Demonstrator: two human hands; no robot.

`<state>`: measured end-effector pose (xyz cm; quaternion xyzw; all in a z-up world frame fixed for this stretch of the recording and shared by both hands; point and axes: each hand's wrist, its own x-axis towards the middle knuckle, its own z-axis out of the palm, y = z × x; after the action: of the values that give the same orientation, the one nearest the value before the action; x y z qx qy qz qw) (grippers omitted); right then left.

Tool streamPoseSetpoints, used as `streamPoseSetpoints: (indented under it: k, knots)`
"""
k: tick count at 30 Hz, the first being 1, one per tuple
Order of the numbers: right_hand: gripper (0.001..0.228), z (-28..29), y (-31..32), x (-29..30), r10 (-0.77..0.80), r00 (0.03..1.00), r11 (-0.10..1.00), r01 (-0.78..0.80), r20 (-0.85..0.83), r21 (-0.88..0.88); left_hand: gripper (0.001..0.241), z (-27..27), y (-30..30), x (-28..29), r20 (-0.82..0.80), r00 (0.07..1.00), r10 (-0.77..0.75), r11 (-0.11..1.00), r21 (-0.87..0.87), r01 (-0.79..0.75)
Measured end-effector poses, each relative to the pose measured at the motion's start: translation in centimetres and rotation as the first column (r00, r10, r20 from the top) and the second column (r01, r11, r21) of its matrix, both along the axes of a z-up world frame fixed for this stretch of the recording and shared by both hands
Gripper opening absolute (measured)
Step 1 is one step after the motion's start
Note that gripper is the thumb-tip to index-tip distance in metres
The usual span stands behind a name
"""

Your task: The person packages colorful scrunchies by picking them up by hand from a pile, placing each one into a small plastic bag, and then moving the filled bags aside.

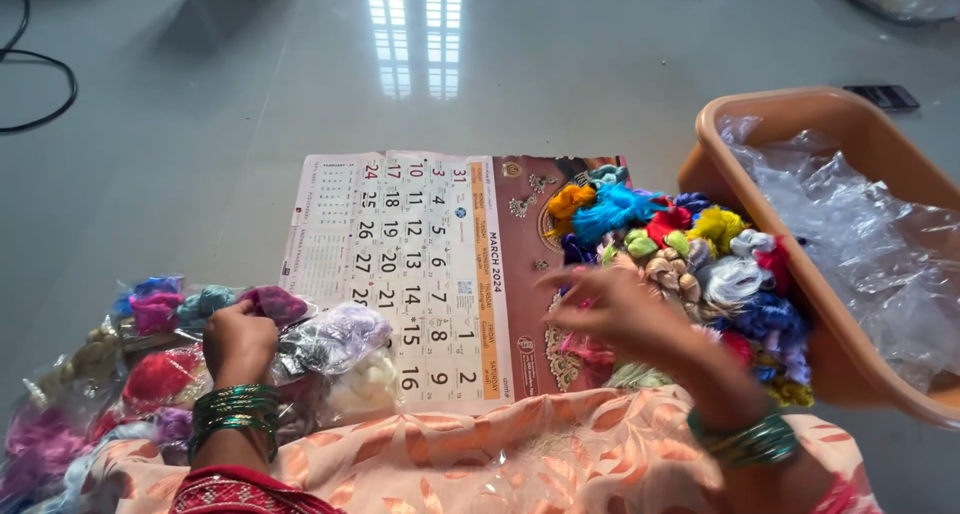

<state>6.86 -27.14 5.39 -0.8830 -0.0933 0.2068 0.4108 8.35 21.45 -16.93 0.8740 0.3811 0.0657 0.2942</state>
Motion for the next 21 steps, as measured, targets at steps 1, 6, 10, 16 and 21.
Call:
streamPoseSetpoints:
  k: [1,6,10,16,21]
  knots:
    - [0.042,-0.3,-2.0,1.1,-0.12,0.991,0.993,0.119,0.055,0.021,0.039,-0.6,0.5,0.0,-0.008,0.999,-0.035,0.995,0.095,0.035]
    - [0.036,-5.2,-22.6,6.7,-0.555,0.677,0.771,0.636,0.483,-0.007,0.046,6.1,-1.8,-1.9,-0.082,0.996,-0.041,0.999,0.002,0.041]
    - [0.038,-14.7,-40.4,7.0,-0.577,0.255,0.239,0.961,0.776,-0.138,0.051,8.3,-3.2,-3.5,0.048,0.993,-0.105,0.987,0.126,0.098]
    - [0.036,-11.5,-35.7,5.1,-0.821,0.298,0.215,0.952,0.487,-0.22,0.054,15.8,-10.8,-7.5,0.12,0.964,-0.239,0.97,0.065,0.232]
    - [0.039,-9.5,-39.7,3.6,-0.91,0.298,0.225,0.939,0.29,-0.259,0.052,17.8,-17.1,-10.2,0.079,0.954,-0.288,0.947,-0.121,0.296]
